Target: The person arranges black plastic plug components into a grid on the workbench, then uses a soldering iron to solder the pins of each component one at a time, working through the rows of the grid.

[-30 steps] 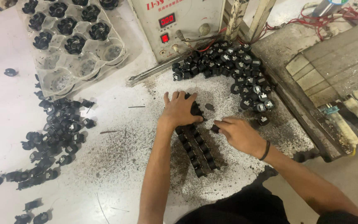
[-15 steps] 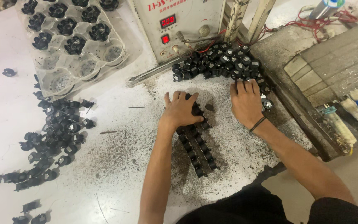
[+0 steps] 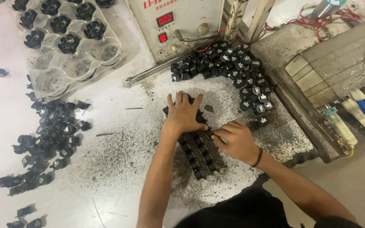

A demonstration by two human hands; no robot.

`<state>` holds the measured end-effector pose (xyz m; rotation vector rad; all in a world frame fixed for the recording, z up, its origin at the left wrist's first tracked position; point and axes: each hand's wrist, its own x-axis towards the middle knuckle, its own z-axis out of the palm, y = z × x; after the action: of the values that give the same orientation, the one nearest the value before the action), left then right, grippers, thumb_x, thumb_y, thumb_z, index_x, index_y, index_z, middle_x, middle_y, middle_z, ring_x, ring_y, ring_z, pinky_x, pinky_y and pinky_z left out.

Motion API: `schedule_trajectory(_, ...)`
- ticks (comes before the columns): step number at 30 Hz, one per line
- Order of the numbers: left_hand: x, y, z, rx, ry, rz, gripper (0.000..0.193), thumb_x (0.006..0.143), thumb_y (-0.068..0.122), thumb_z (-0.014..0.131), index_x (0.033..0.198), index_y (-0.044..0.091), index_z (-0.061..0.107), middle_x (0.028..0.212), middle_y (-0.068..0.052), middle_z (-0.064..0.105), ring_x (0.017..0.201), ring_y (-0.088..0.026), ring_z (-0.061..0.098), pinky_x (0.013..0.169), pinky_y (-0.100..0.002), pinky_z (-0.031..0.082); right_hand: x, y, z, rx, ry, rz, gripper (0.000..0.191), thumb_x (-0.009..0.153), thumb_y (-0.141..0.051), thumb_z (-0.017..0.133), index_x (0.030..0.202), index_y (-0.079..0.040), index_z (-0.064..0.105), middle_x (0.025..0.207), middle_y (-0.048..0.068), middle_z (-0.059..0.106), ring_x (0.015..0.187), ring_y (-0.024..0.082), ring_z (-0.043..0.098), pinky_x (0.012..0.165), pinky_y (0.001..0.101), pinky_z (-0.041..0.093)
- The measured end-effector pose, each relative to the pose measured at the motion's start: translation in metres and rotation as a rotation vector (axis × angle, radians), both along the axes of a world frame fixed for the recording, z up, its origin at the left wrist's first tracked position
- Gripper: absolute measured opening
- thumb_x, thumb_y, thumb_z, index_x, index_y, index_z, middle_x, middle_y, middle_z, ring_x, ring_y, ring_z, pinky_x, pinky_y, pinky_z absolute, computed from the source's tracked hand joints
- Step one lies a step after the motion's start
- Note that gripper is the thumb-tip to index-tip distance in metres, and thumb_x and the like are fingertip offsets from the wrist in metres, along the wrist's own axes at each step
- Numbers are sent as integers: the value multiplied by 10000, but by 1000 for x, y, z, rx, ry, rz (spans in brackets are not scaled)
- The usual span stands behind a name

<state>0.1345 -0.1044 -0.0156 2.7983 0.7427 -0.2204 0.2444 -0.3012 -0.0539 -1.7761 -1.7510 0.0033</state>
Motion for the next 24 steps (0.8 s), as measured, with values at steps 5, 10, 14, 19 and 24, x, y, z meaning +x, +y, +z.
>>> schedule_trajectory(5, 2, 0, 3, -59, 62, 6, 1241, 560, 674, 885, 1577, 246, 315, 1526, -328, 347, 1498, -482, 183, 1175, -724, 64, 40, 10, 16, 43, -408, -311, 256, 901, -329, 774, 933, -75, 777, 901, 88, 714, 820, 204, 622, 791, 395, 444)
schedule_trajectory(10, 2, -4, 17, -46, 22, 11, 1216, 571, 666, 875, 1575, 255, 327, 1531, -318, 356, 1506, -464, 190, 1181, -720, 69, 53, 8, 26, -25, -599, -569, 235, 787, -278, 798, 936, -102, 750, 943, 68, 593, 944, 240, 535, 802, 459, 353)
schedule_trajectory(14, -16, -12, 32, 22, -120, 42, 1115, 618, 639, 868, 1517, 180, 393, 1503, -298, 397, 1464, -439, 273, 1164, -694, 133, 45, 3, 19, 8, -483, -404, 157, 799, -154, 756, 943, -98, 726, 973, 60, 574, 951, 246, 540, 865, 468, 375)
schedule_trajectory(19, -35, -57, 18, 127, -390, 30, 583, 791, 433, 809, 1204, 51, 658, 1244, -153, 654, 1222, -331, 557, 1051, -575, 369, 46, -10, 15, -28, -385, -321, 293, 745, -124, 727, 1027, -44, 725, 1012, 98, 614, 989, 258, 582, 862, 455, 420)
schedule_trajectory(24, -42, -93, -16, 150, -657, 30, 101, 797, 169, 772, 880, 114, 755, 947, -33, 727, 957, -255, 634, 869, -449, 461, 32, -24, 17, 2, -4, -98, 173, 771, -49, 742, 937, -60, 691, 990, 71, 708, 916, 263, 664, 792, 393, 545)
